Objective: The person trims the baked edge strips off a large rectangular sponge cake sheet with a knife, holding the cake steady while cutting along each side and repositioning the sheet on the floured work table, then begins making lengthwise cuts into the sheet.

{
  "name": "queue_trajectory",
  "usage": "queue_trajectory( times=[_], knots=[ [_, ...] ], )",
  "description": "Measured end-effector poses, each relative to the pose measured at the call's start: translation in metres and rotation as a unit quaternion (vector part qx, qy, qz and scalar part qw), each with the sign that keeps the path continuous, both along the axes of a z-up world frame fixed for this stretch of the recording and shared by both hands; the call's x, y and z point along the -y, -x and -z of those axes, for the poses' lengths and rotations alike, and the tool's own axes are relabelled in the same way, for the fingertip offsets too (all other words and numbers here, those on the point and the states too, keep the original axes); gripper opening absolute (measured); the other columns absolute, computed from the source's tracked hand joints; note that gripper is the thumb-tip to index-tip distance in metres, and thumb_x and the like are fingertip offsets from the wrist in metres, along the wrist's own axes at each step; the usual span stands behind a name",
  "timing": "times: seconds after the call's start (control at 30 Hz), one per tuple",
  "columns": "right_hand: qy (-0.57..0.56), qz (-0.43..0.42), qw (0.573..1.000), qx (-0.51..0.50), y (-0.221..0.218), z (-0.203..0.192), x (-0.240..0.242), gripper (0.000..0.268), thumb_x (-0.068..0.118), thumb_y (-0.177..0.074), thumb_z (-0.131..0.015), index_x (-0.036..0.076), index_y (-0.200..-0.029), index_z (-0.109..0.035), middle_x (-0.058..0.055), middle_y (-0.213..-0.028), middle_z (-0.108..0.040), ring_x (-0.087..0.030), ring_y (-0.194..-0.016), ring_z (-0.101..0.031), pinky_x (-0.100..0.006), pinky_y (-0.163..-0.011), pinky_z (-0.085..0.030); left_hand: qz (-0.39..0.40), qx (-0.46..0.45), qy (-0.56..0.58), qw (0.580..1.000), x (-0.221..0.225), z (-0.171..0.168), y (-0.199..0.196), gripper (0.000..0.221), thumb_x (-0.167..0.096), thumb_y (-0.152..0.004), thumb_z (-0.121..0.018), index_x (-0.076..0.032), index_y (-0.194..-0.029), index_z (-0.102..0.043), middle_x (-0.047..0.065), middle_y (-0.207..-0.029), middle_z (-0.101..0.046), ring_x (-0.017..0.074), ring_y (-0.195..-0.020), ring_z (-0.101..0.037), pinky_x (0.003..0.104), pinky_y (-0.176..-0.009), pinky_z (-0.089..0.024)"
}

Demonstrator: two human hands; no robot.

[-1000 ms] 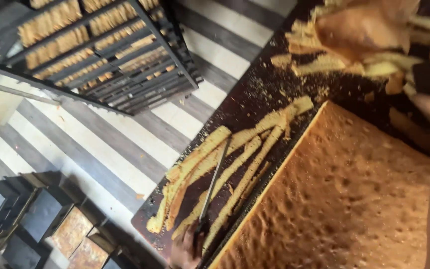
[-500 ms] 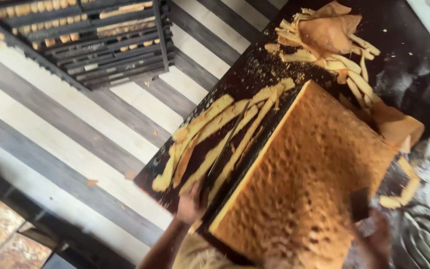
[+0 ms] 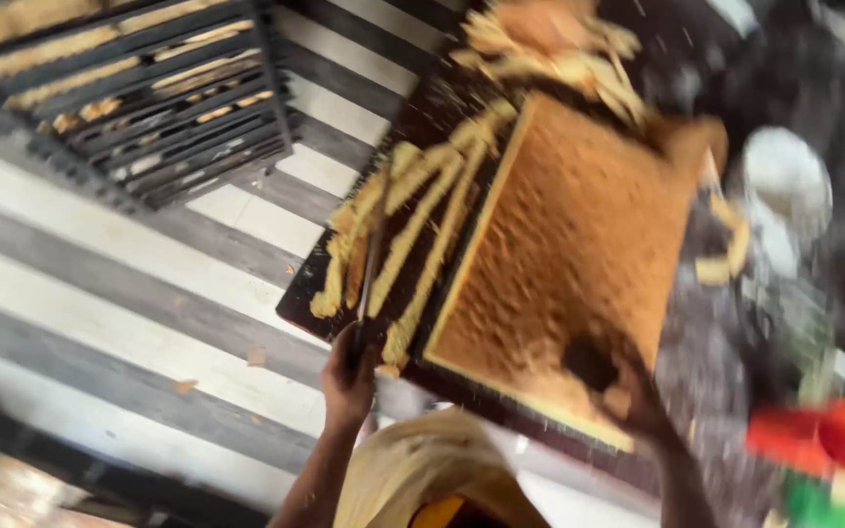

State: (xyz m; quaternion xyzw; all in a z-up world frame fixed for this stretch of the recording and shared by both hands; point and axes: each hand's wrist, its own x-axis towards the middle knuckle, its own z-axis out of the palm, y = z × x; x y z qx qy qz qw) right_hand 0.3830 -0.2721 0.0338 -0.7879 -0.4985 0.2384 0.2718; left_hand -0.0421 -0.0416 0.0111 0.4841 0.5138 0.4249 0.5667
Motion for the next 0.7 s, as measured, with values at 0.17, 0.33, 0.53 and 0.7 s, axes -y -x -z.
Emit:
queue_trajectory(
  times=[0.17,0.33,0.53,0.7],
  knots=[
    [0.051,0.033,0.988,0.140,0.018,-0.018,-0.002,0.083,0.035,-0.073,-0.086,0.009,-0.142,-0.048,-0.016,-0.162,-0.034,-0.038,-0.144,-0.038,-0.049,-0.111,-0.043,0.034,0.011,-0.102,0.994,0.048,0.019,0.014,0.045,-0.007,-0.097,-0.065,0.001,-0.141,-0.059,0.007,-0.122,-0.072,0.0103,-0.102,-0.064,0.025,-0.088,-0.052],
    [-0.096,-0.040,0.962,0.252,-0.006,-0.016,0.020,0.076,0.040,-0.074,-0.086,0.008,-0.136,-0.055,-0.014,-0.142,-0.054,-0.036,-0.130,-0.053,-0.049,-0.107,-0.049,0.026,-0.108,-0.056,0.992,0.098,0.013,-0.019,0.046,-0.006,-0.094,-0.070,0.001,-0.139,-0.061,0.005,-0.097,-0.071,0.0098,-0.081,-0.061,0.023,-0.072,-0.053],
    [-0.171,-0.096,0.974,0.115,-0.035,0.035,0.082,0.076,0.035,-0.079,-0.083,0.005,-0.143,-0.053,-0.018,-0.147,-0.053,-0.033,-0.132,-0.056,-0.044,-0.107,-0.052,0.019,-0.007,0.040,0.999,0.174,0.037,-0.089,0.056,0.002,-0.096,-0.070,0.002,-0.151,-0.059,0.025,-0.097,-0.069,0.0161,-0.075,-0.050,0.025,-0.062,-0.041],
    [-0.181,-0.115,0.973,0.088,-0.040,0.026,0.094,0.080,0.035,-0.082,-0.083,0.002,-0.146,-0.050,-0.020,-0.153,-0.049,-0.034,-0.139,-0.051,-0.044,-0.112,-0.048,0.076,0.065,-0.057,0.993,0.225,-0.004,-0.135,0.050,0.002,-0.094,-0.064,0.004,-0.143,-0.054,0.011,-0.132,-0.070,0.0071,-0.103,-0.067,0.017,-0.081,-0.053]
  ],
)
